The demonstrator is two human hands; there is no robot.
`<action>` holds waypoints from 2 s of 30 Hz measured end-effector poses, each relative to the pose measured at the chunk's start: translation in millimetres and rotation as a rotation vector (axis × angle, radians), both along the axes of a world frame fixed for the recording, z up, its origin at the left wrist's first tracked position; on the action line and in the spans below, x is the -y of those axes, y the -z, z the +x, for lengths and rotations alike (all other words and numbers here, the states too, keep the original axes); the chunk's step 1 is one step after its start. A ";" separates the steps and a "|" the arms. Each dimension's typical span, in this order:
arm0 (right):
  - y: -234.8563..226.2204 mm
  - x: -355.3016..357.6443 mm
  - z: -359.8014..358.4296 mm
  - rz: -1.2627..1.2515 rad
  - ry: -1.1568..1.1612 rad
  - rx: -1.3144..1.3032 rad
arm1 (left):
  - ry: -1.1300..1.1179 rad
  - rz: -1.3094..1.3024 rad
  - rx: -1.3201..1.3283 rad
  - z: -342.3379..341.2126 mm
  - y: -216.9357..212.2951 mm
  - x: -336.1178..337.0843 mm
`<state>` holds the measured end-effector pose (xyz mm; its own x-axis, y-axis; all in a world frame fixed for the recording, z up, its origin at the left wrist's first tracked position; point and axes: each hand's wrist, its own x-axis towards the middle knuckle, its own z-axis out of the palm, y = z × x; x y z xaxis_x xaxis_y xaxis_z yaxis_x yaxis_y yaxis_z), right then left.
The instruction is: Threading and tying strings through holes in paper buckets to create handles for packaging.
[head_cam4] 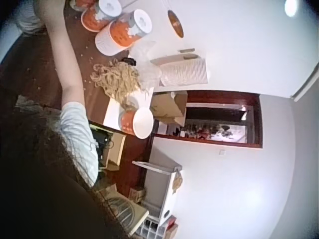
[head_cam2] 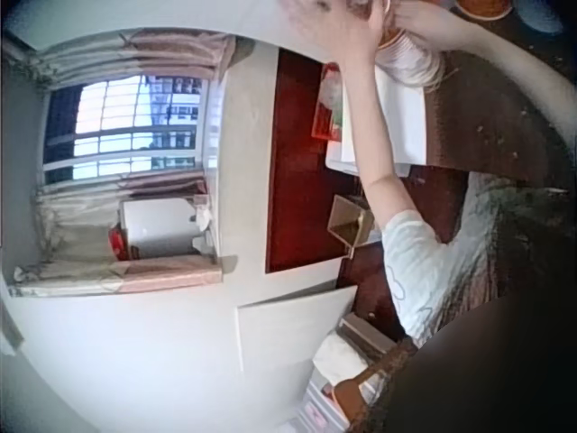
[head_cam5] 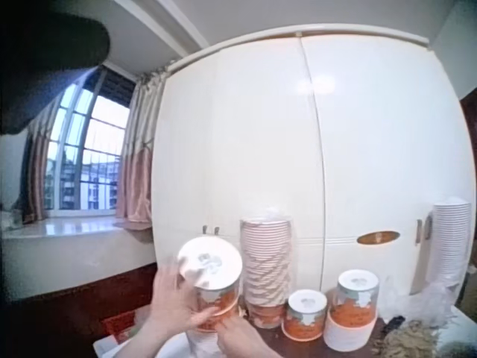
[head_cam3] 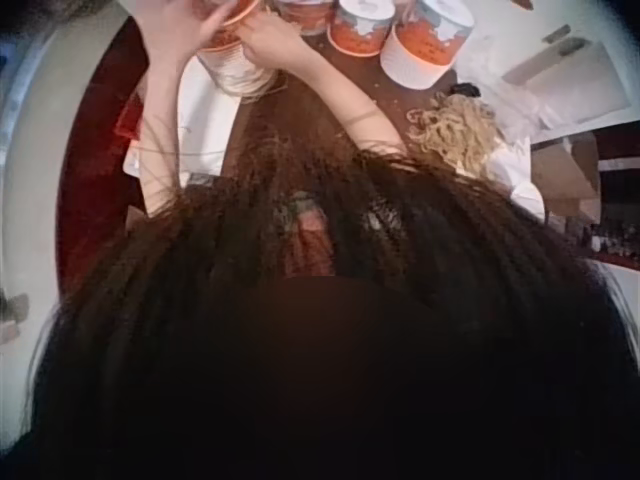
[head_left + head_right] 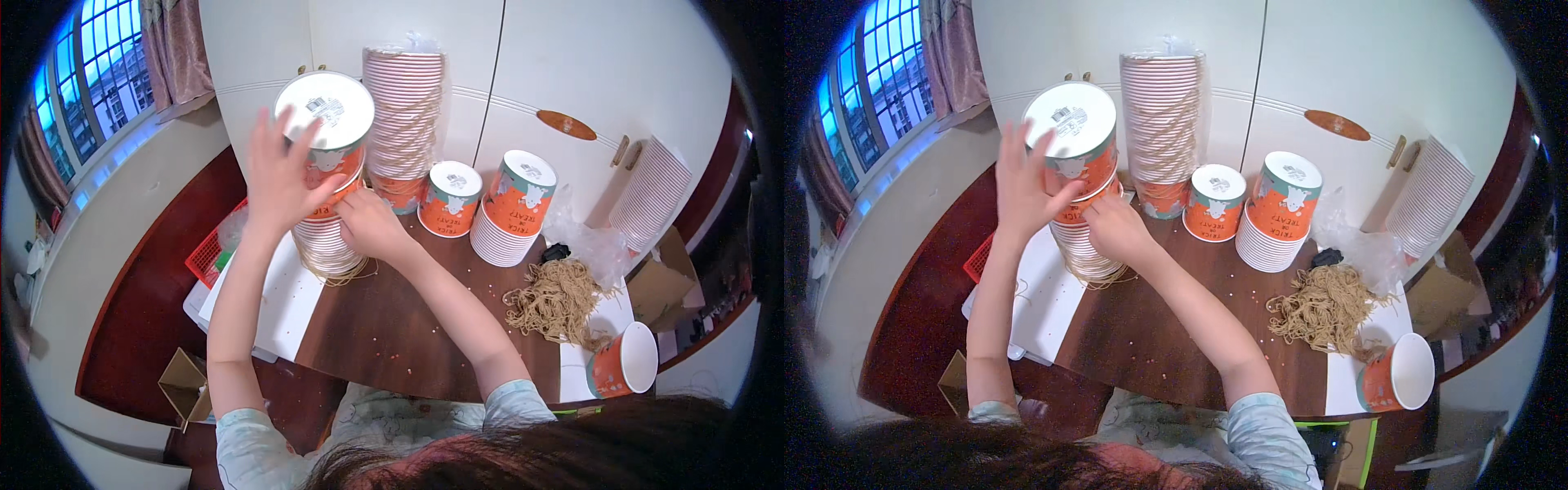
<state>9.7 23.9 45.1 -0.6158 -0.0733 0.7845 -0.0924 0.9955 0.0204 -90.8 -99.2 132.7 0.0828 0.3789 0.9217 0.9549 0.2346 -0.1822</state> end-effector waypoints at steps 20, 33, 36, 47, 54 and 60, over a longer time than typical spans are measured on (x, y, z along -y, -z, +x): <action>57.1 -0.8 6.6 0.008 0.246 0.290 | 0.157 -0.274 0.432 -81.2 13.5 -47.5; 64.5 -106.8 57.7 -0.057 0.799 0.200 | 0.168 -0.263 0.385 -80.5 26.7 -39.7; 86.5 -146.5 80.2 0.026 0.974 0.142 | 0.078 -0.165 0.256 -60.7 31.9 -40.4; 62.9 -117.6 123.5 -0.414 0.545 -0.008 | 0.449 -0.053 0.279 20.9 84.7 -43.6; 27.2 -112.3 192.9 -1.615 -0.208 -0.293 | 0.991 -0.433 1.163 36.0 101.4 -75.6; 30.7 -111.9 223.8 -1.764 -0.351 -0.432 | 0.982 -0.392 1.200 79.3 92.5 -83.9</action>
